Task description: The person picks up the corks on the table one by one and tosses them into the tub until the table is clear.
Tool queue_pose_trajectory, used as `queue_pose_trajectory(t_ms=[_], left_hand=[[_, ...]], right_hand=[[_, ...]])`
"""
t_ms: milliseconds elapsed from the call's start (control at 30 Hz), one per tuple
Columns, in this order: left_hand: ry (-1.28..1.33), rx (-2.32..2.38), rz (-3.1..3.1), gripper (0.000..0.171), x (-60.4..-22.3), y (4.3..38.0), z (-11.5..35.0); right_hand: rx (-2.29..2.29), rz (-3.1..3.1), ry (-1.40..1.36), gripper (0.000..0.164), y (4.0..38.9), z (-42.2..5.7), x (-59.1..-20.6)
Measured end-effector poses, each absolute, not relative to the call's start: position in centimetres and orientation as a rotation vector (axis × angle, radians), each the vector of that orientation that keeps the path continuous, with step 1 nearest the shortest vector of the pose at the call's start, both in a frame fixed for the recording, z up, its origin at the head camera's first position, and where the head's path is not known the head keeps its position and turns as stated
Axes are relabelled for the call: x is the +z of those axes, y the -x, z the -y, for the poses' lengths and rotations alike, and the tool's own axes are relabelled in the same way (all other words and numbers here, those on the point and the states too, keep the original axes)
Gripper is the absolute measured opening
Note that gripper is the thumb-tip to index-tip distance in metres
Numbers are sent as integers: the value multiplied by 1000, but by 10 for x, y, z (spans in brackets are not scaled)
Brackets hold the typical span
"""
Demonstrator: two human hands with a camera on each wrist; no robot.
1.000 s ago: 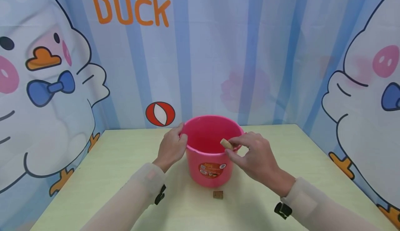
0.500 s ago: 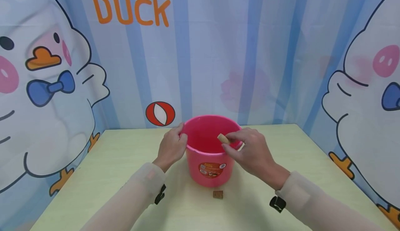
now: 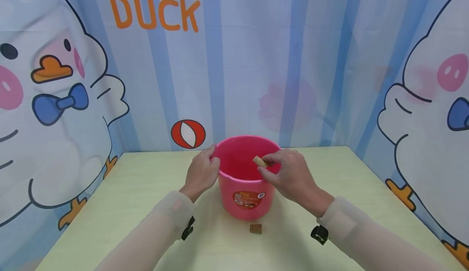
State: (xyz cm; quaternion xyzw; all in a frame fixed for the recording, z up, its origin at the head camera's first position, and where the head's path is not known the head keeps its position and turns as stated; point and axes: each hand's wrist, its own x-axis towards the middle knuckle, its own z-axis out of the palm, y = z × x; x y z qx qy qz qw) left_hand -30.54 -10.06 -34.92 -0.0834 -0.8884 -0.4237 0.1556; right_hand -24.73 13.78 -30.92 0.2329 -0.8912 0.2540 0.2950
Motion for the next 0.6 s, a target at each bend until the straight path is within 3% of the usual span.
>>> queue_pose_trajectory(t_ms=[600], left_hand=[[234, -1210, 2544, 58, -349, 305, 100]], right_hand=[[716, 2516, -543, 30, 258, -136, -311]])
